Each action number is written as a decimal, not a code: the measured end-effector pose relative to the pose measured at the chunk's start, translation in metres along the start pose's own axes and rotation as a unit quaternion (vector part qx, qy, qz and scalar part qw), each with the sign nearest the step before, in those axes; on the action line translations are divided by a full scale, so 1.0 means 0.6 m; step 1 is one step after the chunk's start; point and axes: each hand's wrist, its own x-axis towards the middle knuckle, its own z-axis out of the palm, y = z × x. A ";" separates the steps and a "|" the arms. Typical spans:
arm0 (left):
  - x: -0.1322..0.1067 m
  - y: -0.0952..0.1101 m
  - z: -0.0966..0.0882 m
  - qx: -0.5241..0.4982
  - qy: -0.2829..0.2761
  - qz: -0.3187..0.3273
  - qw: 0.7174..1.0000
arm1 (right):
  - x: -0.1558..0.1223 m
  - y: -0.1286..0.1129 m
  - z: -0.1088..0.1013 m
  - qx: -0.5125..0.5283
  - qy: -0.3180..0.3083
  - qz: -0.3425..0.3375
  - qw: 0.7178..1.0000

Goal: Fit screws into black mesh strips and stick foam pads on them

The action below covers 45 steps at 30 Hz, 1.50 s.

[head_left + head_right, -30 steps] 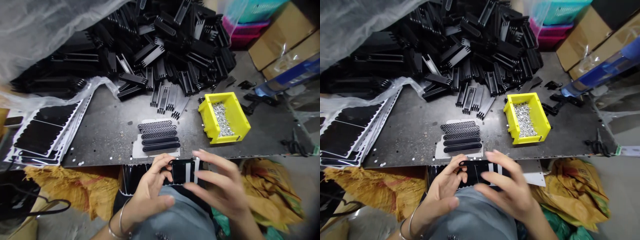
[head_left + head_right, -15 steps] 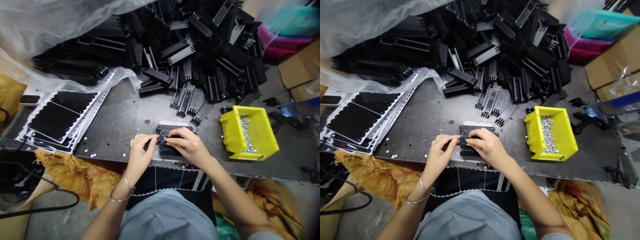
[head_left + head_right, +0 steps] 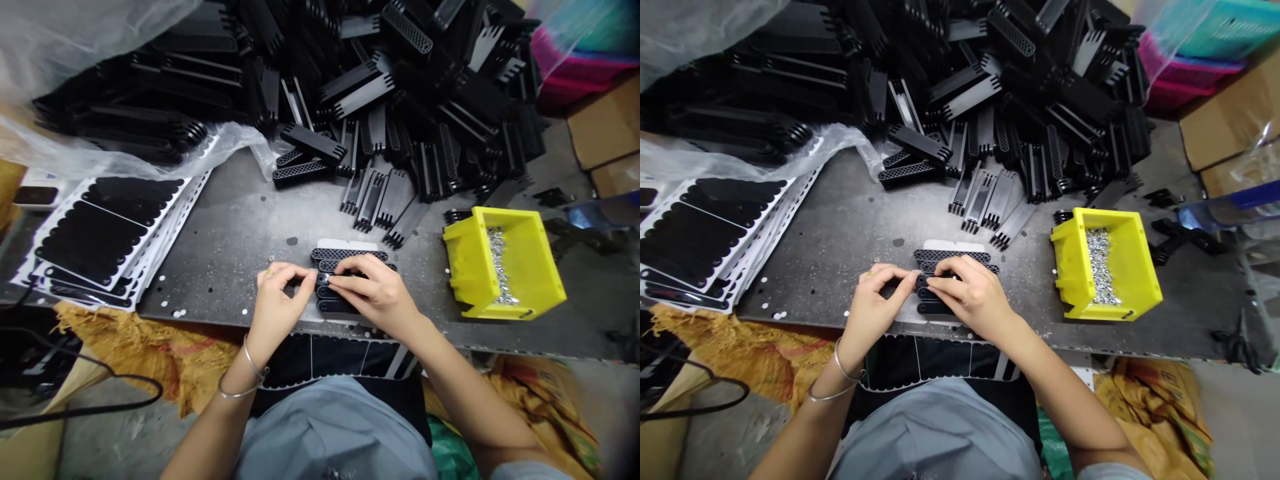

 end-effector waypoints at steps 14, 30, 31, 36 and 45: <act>0.005 -0.011 0.001 0.007 -0.001 0.005 1.000 | -0.063 0.032 -0.093 0.084 0.020 0.170 0.982; -0.120 0.084 0.113 -0.014 -0.140 0.301 0.943 | -0.255 -0.053 -0.135 0.056 0.051 0.223 0.972; -0.120 0.090 0.125 0.006 -0.167 0.296 0.941 | -0.256 -0.056 -0.134 0.064 0.069 0.214 0.972; -0.107 0.123 0.139 -0.001 -0.209 0.252 0.945 | -0.255 -0.062 -0.128 0.032 0.088 0.175 0.980; -0.123 0.146 0.188 -0.019 -0.178 0.168 0.969 | -0.325 -0.058 -0.124 -0.243 0.101 0.086 0.961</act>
